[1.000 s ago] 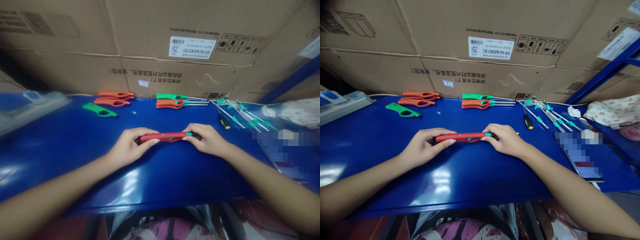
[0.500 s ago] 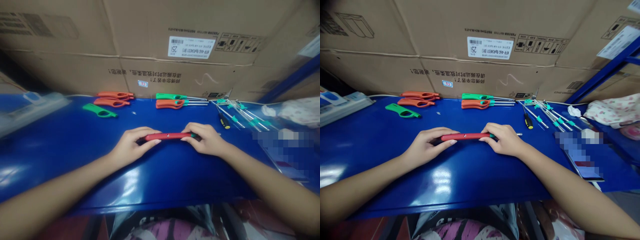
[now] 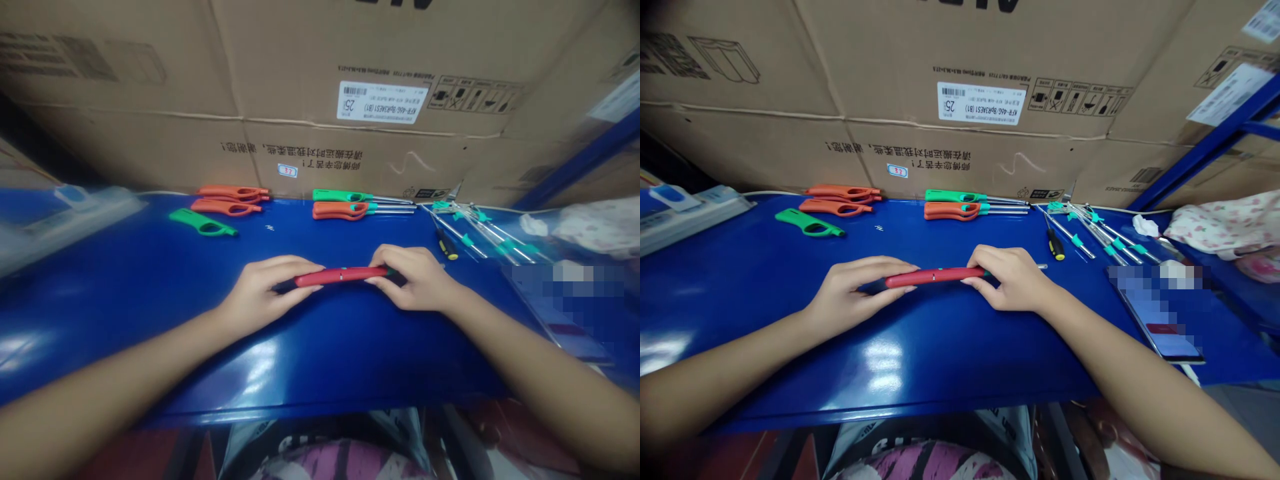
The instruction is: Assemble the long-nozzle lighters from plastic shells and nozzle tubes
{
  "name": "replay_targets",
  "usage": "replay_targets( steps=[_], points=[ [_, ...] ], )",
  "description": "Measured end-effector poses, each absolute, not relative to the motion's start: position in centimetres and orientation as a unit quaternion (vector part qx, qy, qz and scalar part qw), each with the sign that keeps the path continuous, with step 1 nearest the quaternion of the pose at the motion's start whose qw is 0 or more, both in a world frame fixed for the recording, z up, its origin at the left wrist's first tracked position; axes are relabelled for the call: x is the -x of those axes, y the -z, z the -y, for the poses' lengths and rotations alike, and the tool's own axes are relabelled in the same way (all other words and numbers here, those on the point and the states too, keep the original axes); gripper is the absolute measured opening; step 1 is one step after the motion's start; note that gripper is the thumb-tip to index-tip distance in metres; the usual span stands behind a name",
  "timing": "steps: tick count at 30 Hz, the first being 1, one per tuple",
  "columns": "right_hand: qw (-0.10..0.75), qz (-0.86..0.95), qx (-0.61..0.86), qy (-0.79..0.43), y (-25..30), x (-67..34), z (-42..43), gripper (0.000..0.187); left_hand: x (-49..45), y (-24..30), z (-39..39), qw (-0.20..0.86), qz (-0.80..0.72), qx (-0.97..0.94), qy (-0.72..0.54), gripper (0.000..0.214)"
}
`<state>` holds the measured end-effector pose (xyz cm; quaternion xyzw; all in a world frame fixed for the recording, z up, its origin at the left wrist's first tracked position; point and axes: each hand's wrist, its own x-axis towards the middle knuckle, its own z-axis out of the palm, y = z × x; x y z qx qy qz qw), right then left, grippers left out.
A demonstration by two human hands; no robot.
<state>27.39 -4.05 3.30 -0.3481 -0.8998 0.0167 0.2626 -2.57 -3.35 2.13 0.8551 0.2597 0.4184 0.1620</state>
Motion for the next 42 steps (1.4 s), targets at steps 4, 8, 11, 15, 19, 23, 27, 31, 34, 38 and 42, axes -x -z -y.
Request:
replay_targets(
  steps=[4,8,11,15,19,23,27,31,34,38,42],
  points=[
    [0.264,0.893,0.364,-0.031,-3.2,-27.6,3.8,0.012,2.4,-2.3,3.5,0.225,-0.320,-0.814,-0.428,0.022],
    [0.243,0.897,0.366,-0.050,-3.1,-27.7,3.7,0.017,2.0,-2.9,4.4,0.360,-0.363,-0.756,-0.408,0.037],
    [0.218,0.897,0.380,-0.066,-3.0,-27.6,3.7,0.020,1.8,-3.1,4.8,0.414,-0.402,-0.704,-0.414,0.038],
    [0.178,0.890,0.410,-0.087,-2.8,-27.5,3.6,0.024,1.9,-2.6,4.3,0.401,-0.429,-0.702,-0.404,0.038],
    [0.155,0.882,0.432,-0.108,-2.8,-27.5,3.5,0.025,2.2,-1.9,3.8,0.334,-0.416,-0.750,-0.391,0.049],
    [0.144,0.882,0.431,-0.124,-2.7,-27.8,3.3,0.029,2.3,-1.8,3.7,0.291,-0.375,-0.786,-0.395,0.049],
    [0.152,0.888,0.408,-0.150,-2.7,-28.1,3.1,0.035,2.4,-1.9,3.9,0.275,-0.340,-0.803,-0.406,0.047],
    [0.145,0.891,0.397,-0.166,-2.9,-28.2,3.1,0.041,2.4,-2.1,4.1,0.266,-0.290,-0.823,-0.409,0.047],
    [0.143,0.894,0.397,-0.149,-3.2,-27.9,3.4,0.042,2.2,-2.0,4.3,0.292,-0.298,-0.810,-0.411,0.045],
    [0.162,0.902,0.388,-0.098,-3.6,-26.7,4.3,0.036,1.8,-1.8,4.5,0.390,-0.346,-0.749,-0.409,0.046],
    [0.161,0.909,0.379,-0.068,-3.6,-25.6,4.9,0.034,1.5,-1.7,4.5,0.514,-0.342,-0.689,-0.380,0.052]
  ],
)
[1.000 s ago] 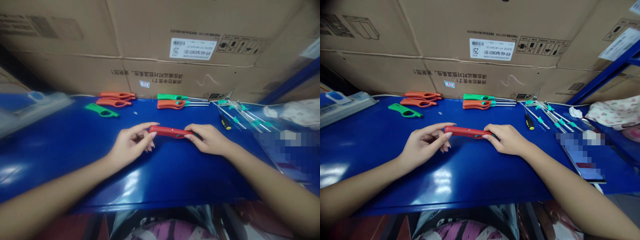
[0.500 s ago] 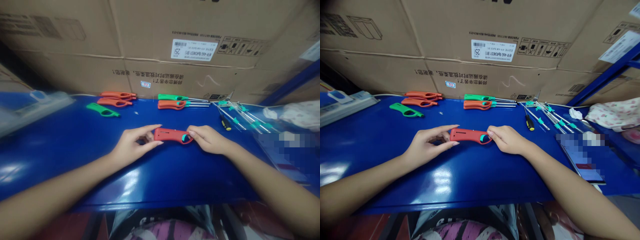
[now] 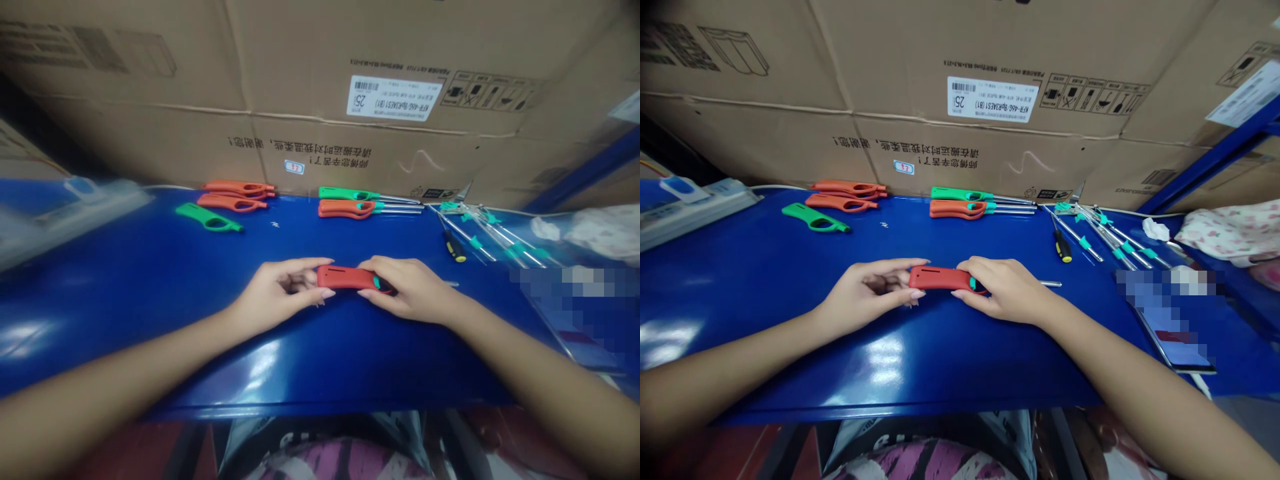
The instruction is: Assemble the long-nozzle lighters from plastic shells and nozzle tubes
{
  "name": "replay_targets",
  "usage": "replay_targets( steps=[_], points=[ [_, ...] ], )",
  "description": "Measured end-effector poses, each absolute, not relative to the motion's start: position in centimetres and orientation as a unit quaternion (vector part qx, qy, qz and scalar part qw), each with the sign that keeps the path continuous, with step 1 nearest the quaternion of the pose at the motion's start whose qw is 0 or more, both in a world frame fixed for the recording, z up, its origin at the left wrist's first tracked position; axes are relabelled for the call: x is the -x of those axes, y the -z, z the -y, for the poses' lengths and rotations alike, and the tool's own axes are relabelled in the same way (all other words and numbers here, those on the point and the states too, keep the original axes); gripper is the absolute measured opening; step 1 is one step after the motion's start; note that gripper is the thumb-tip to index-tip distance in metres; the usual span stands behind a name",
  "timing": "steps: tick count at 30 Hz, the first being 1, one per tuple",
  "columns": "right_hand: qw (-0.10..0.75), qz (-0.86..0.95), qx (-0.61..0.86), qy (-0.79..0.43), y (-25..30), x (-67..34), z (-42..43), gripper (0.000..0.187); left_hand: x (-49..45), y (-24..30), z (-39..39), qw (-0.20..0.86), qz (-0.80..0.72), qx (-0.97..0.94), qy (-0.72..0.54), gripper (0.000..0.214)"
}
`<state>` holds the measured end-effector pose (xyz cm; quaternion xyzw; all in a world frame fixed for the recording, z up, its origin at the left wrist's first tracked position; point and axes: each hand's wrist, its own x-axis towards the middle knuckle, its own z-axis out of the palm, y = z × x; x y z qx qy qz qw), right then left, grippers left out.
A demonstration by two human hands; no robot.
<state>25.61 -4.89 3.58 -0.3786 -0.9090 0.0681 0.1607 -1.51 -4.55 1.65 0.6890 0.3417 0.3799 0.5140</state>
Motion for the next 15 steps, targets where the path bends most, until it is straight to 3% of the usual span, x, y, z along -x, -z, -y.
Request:
replay_targets(
  steps=[7,13,15],
  points=[
    [0.147,0.919,0.364,-0.035,-3.1,-25.6,4.8,0.032,1.3,-1.9,4.3,0.632,-0.300,-0.628,-0.341,0.057],
    [0.138,0.920,0.367,-0.012,-3.1,-25.3,5.1,0.034,1.2,-2.0,4.5,0.615,-0.308,-0.634,-0.354,0.048],
    [0.144,0.927,0.346,-0.007,-3.2,-24.6,5.8,0.037,1.2,-1.9,4.5,0.576,-0.314,-0.650,-0.383,0.030]
  ],
)
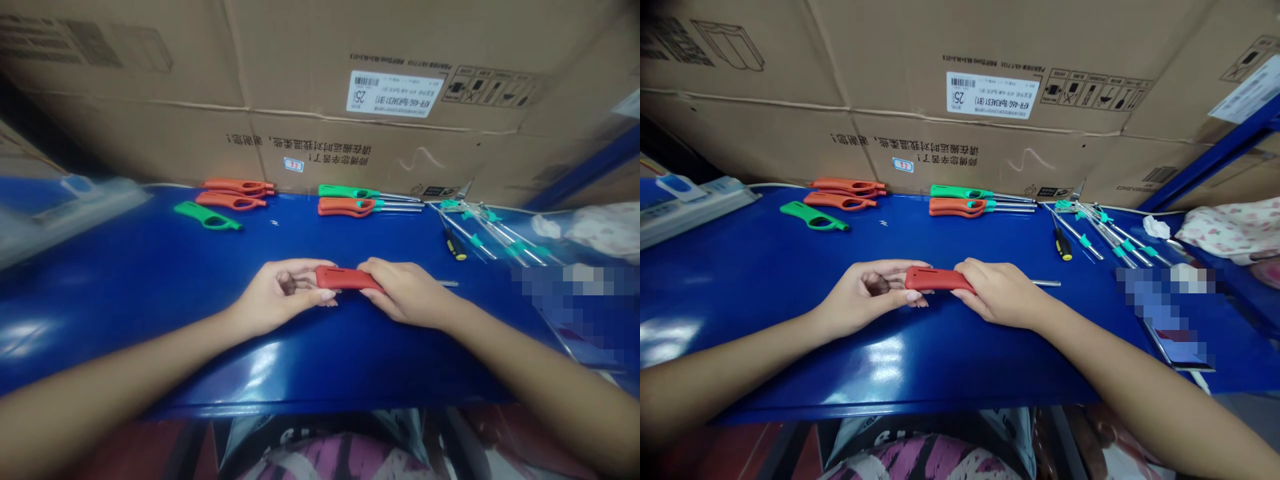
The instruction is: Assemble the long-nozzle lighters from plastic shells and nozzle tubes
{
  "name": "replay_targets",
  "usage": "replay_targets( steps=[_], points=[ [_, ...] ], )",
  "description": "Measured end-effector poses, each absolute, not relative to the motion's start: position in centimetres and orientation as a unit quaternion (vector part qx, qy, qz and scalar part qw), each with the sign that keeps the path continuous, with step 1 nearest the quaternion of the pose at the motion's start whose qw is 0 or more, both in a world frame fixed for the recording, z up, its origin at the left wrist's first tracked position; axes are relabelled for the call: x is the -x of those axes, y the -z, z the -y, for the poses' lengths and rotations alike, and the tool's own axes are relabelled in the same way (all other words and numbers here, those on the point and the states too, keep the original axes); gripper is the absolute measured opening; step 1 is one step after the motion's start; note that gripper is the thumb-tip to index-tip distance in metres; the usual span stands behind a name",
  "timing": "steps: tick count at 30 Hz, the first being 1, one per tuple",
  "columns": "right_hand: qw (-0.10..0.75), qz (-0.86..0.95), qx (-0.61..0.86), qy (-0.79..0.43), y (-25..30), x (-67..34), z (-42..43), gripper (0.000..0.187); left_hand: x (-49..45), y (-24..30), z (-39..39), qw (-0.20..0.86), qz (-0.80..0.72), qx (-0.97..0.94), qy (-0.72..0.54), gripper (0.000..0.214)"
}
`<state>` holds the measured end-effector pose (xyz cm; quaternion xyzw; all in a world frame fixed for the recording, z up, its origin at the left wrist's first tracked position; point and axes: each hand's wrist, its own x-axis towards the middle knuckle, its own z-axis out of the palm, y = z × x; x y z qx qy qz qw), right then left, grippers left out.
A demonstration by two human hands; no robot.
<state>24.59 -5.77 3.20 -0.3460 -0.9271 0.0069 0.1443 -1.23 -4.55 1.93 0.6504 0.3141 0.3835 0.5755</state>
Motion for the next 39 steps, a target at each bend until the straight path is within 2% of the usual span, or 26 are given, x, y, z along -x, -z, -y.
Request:
replay_targets(
  steps=[1,2,4,8,12,15,17,22,26,29,32,35,39],
  points=[
    [0.146,0.933,0.330,-0.008,-3.3,-24.1,6.3,0.039,1.2,-1.9,4.5,0.548,-0.313,-0.663,-0.402,0.016],
    [0.138,0.942,0.306,-0.018,-3.3,-23.5,6.8,0.041,1.2,-1.8,4.5,0.519,-0.308,-0.679,-0.419,0.012],
    [0.122,0.953,0.275,-0.026,-3.4,-22.4,7.8,0.045,1.0,-1.9,4.6,0.485,-0.293,-0.704,-0.428,0.028],
    [0.141,0.954,0.262,-0.028,-3.2,-22.0,8.0,0.044,0.9,-2.2,4.7,0.478,-0.282,-0.725,-0.407,0.021],
    [0.137,0.930,0.339,-0.029,-3.1,-23.6,6.2,0.035,1.4,-2.0,3.9,0.408,-0.308,-0.764,-0.394,0.028],
    [0.123,0.903,0.410,-0.040,-3.2,-24.5,5.3,0.031,1.8,-1.3,3.1,0.303,-0.313,-0.829,-0.352,0.042],
    [0.113,0.894,0.429,-0.060,-3.1,-24.7,5.0,0.032,2.0,-0.8,2.8,0.254,-0.303,-0.858,-0.327,0.041],
    [0.133,0.889,0.428,-0.098,-2.9,-24.6,4.7,0.029,2.3,-0.5,2.2,0.225,-0.306,-0.873,-0.308,0.035],
    [0.145,0.857,0.494,-0.011,-3.1,-26.3,3.5,0.028,2.6,-0.6,1.9,0.218,-0.308,-0.877,-0.296,0.034],
    [0.085,0.750,0.650,0.089,-3.9,-29.2,2.3,0.034,2.6,-0.6,1.9,0.213,-0.317,-0.877,-0.293,0.035],
    [-0.022,0.606,0.791,0.078,-4.8,-32.3,1.2,0.049,2.5,-0.5,1.9,0.221,-0.321,-0.874,-0.291,0.034],
    [-0.114,0.537,0.836,0.000,-5.5,-34.4,0.4,0.052,2.5,-0.5,2.0,0.239,-0.330,-0.867,-0.287,0.032],
    [-0.129,0.540,0.832,-0.018,-6.3,-34.8,0.3,0.043,2.5,-0.7,2.1,0.252,-0.340,-0.860,-0.285,0.034]
  ],
)
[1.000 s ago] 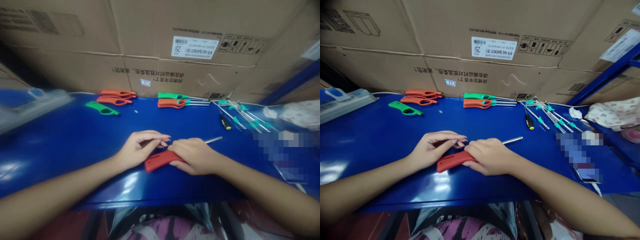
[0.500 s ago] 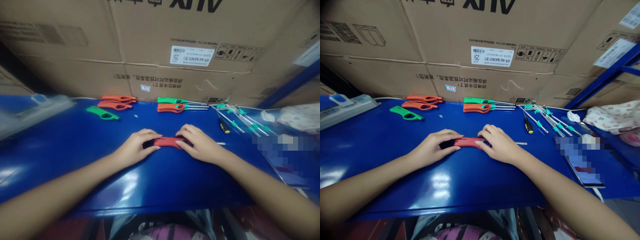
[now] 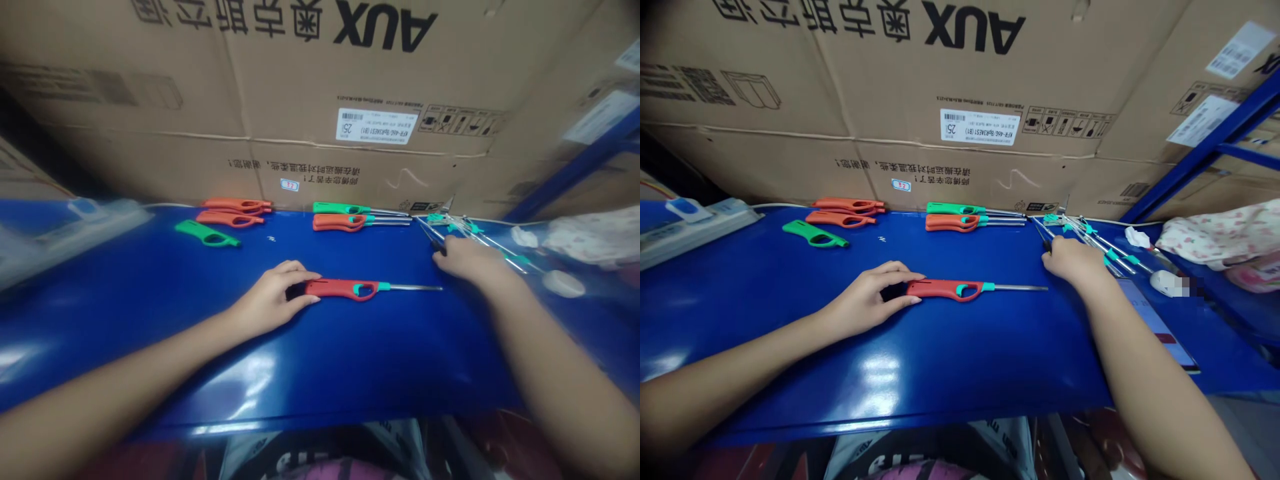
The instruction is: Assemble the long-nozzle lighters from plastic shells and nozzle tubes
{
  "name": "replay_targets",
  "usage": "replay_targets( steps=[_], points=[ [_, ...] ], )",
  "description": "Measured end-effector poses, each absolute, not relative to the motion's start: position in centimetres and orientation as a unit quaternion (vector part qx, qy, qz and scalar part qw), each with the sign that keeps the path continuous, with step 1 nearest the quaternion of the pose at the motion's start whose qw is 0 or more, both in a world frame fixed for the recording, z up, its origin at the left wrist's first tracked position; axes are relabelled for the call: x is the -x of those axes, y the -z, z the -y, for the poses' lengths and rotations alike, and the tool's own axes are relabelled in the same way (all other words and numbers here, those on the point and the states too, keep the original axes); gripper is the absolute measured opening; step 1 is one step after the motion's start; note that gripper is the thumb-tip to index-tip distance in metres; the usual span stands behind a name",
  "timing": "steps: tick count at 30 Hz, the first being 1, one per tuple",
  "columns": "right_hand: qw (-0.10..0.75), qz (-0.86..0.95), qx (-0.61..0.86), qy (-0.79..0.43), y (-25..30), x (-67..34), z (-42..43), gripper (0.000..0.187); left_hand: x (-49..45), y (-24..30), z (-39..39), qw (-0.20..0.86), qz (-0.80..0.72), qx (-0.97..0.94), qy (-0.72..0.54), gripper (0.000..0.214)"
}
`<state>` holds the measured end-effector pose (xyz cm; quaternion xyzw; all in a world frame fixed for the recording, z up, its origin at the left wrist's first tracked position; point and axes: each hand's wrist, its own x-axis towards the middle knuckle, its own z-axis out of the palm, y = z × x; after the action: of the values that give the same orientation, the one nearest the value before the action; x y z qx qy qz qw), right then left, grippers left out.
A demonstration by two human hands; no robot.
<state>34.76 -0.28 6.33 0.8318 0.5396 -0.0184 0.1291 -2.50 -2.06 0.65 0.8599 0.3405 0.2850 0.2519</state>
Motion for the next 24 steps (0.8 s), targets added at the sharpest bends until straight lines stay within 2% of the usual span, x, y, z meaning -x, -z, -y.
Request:
replay_targets(
  steps=[3,6,8,10,12,15,24],
  points=[
    [0.042,-0.540,-0.840,-0.033,-7.4,-34.1,1.1,0.042,2.3,-0.7,2.3,0.243,-0.337,-0.863,-0.286,0.034],
    [-0.183,-0.543,-0.814,-0.101,-8.0,-32.8,2.0,0.041,2.1,-0.7,2.6,0.242,-0.323,-0.869,-0.285,0.036],
    [-0.354,-0.574,-0.732,-0.095,-7.7,-31.2,2.6,0.035,2.0,-0.6,2.8,0.248,-0.311,-0.873,-0.283,0.038],
    [-0.427,-0.644,-0.635,-0.016,-7.0,-29.0,3.1,0.029,2.0,-0.6,2.9,0.261,-0.300,-0.873,-0.282,0.040],
    [-0.418,-0.699,-0.577,0.066,-6.0,-26.4,3.4,0.026,2.0,-0.7,3.0,0.274,-0.291,-0.873,-0.281,0.041],
    [-0.343,-0.775,-0.506,0.159,-4.8,-22.6,3.5,0.025,2.1,-0.8,3.1,0.275,-0.282,-0.876,-0.277,0.042],
    [-0.283,-0.814,-0.488,0.135,-3.2,-17.8,0.0,0.025,2.6,-0.4,2.7,0.240,-0.250,-0.905,-0.247,0.052]
  ],
)
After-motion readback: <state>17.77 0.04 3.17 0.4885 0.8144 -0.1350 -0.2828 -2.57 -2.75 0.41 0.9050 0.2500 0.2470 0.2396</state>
